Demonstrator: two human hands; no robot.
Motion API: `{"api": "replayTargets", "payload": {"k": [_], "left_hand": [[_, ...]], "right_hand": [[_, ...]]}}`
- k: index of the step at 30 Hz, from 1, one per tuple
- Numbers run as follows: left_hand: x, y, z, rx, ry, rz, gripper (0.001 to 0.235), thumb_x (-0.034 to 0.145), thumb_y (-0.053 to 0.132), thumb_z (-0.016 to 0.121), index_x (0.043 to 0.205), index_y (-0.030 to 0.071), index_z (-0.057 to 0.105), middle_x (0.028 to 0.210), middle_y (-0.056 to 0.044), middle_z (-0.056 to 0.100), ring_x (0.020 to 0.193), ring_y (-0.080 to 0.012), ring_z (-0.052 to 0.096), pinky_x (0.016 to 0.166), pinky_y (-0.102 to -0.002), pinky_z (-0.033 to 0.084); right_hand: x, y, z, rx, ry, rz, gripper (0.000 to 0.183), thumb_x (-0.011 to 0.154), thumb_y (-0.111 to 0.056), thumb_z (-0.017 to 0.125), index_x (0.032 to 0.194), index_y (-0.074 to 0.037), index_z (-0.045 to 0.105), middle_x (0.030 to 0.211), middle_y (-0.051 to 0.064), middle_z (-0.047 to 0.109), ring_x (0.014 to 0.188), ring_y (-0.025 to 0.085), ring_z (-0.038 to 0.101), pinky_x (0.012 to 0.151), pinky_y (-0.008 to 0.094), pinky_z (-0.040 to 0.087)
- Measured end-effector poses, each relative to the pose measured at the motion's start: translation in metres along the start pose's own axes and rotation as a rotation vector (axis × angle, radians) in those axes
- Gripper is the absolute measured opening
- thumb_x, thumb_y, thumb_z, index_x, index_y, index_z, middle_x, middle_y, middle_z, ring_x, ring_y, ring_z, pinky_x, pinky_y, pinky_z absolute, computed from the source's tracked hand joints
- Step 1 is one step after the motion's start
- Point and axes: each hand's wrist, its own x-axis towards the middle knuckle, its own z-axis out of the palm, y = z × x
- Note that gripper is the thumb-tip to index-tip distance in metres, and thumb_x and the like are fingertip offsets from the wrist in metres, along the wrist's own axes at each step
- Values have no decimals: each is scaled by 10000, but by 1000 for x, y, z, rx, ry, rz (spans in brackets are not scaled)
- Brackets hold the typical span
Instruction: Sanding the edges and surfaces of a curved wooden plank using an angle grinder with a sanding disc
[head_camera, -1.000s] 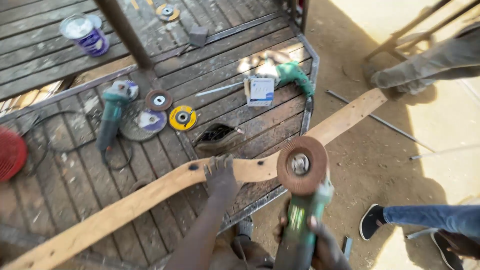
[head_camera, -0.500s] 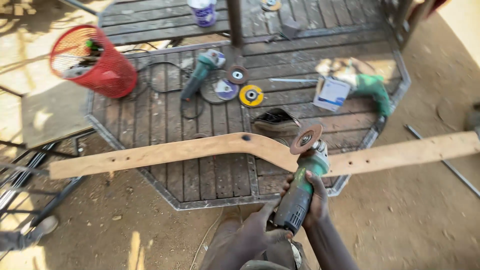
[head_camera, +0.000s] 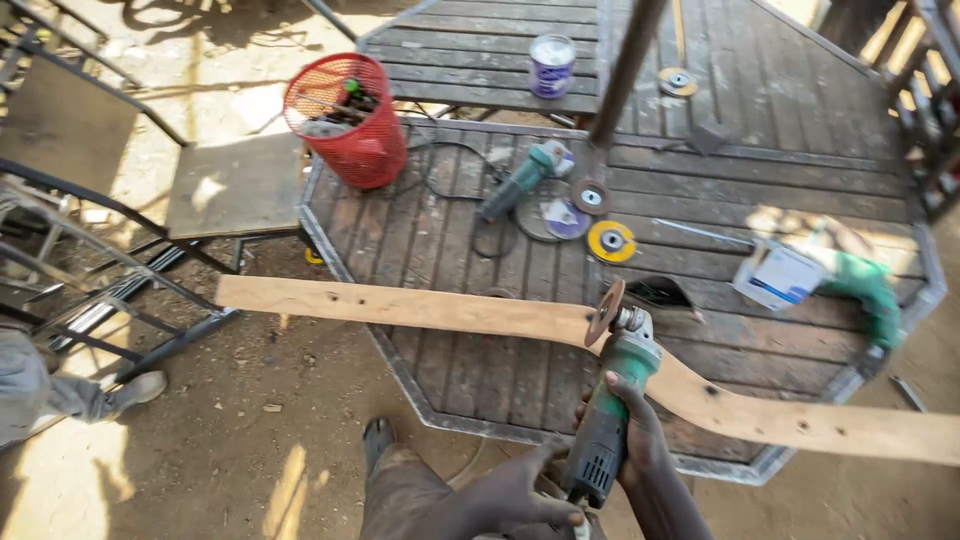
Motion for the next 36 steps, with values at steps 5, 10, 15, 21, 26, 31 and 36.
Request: {"api": "replayTargets", "payload": {"k": [5,10,15,21,26,31,36], "left_hand": [[-37,-97,-211,342,343,-195,789,801,546,761,1465,197,517,1311,-60,671,1118,-184,660,917,-329,545],[-94,-139,-461,412,950,-339,734,792,589,672,1374,145,617,1338,-112,676,1236,-314,646,1036,-449,477],[-96,-175,-611,281,1191,-415,1058,791,662,665,1607,123,260,1600,-296,223,1387,-544,385,1134,-616,334],[-114,-170,-608,322,1057,-416,884,770,579,746,1517,224,432,1636,-262,58,1437,-591,227,1089,-758,343],[-140,-228,-567,224,1014,-365,1111,641,540,845,1563,150,361,1500,-275,414,1341,-469,464,1116,-559,376],[-156,-241,-520,-255,962,-206,850,736,305,842,1409,-78,491,1243,-254,676,1080,-334,658,944,-417,534],[-164,-252,-515,-88,881,-304,660,743,517,800,1055,-44,643,777,-192,608,617,-275,573,483,-439,430]], "right_hand": [[27,51,66,94,-114,-48,487,831,-398,717,1087,9,639,924,187,666,785,311,648,745,430,555],[68,132,136,352,-189,-100,581,846,-417,714,1197,28,584,989,134,677,837,231,672,764,392,590],[56,185,212,209,198,111,600,873,-491,657,1219,-2,647,993,166,665,847,319,643,794,454,535],[17,220,247,143,250,68,573,861,-459,652,1171,22,679,908,260,697,767,342,653,711,441,526],[2,239,279,201,266,-32,537,821,-387,686,1153,36,680,887,217,707,731,324,671,685,424,546],[-26,251,300,248,291,-104,531,779,-310,706,1116,97,657,894,252,704,737,341,670,714,450,563],[-59,285,274,287,311,-112,478,795,-273,717,1108,78,633,904,277,709,748,373,679,709,463,562]]}}
